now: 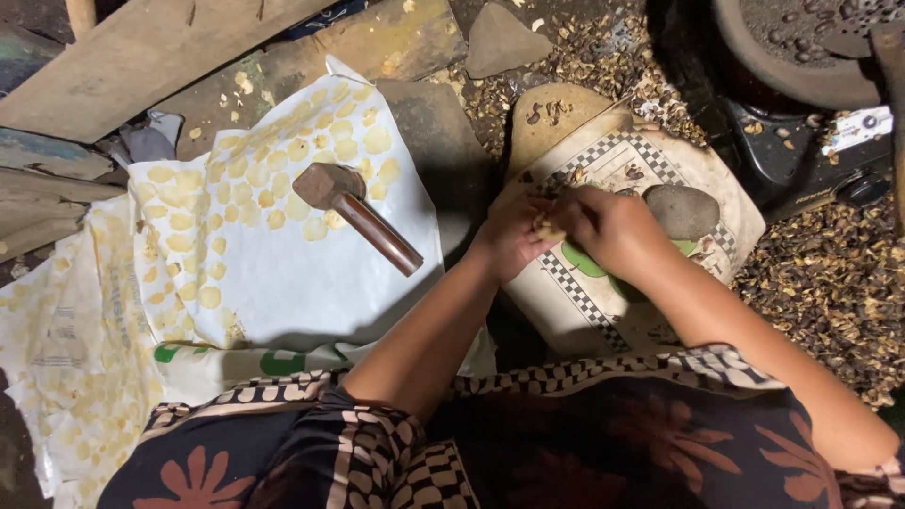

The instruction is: Crack nut shells using a hammer and stone, and sort the processed nuts.

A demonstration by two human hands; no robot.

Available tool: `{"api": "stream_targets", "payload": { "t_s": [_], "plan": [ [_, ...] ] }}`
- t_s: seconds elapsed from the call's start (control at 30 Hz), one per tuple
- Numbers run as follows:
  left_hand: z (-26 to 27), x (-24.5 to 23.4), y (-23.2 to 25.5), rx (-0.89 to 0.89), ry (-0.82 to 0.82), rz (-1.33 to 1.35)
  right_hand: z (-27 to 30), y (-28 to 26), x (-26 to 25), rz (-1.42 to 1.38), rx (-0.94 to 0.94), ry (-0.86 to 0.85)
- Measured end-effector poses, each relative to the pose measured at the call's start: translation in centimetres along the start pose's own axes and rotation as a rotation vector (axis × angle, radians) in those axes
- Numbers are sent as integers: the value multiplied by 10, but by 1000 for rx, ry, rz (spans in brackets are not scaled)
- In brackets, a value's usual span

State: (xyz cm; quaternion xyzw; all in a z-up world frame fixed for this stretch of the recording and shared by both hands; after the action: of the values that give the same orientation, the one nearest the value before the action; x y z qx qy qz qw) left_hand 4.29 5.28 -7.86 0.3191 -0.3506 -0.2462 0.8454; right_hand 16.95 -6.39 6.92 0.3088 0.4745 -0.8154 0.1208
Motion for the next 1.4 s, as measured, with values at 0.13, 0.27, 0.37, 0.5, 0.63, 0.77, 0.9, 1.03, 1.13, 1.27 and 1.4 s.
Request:
{"api": "stream_targets", "payload": {
  "t_s": [0.13,0.27,0.37,0.5,0.63,0.77,0.9,1.03,1.13,1.27,1.4],
  "plan": [
    [-8,-14,-29,-104,-331,375,-14,3,26,200,-276,134],
    [6,-12,-13,-68,-426,706,-4,-16,32,504,-287,46],
    [18,3,4,-122,-171,689,3,-18,27,702,-285,35],
    [27,23,25,-238,88,492,12,-32,-7,247,-191,55],
    [11,15,46,-245,-273,624,33,-20,-67,280,-286,429],
    [32,-5,218,-76,-408,391,44,-71,-115,48,-195,409],
    [154,-80,343,200,-283,2,17,-185,-93,177,-342,259],
    [210,-220,302,383,-173,432,-69,-221,23,434,-378,-116],
    [193,-331,204,498,298,585,-121,-228,113,565,-239,-328],
    [215,-380,143,476,858,-103,-132,-200,218,290,-222,-87],
    [292,-310,171,968,1110,-1239,-131,-183,214,78,-306,243]
  ]
}}
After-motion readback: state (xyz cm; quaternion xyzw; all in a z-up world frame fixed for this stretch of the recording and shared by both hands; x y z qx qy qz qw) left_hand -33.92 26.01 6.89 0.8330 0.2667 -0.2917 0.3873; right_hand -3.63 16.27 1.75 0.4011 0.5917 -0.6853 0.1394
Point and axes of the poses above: each hand's wrist, its own z-axis away from the middle knuckle, its own x-axis out of the palm, y = z × x, the point moved 4 cm from there along -z, towards the middle knuckle, and after that the axes turned 2 degrees about -z, right-handed, at the moved point
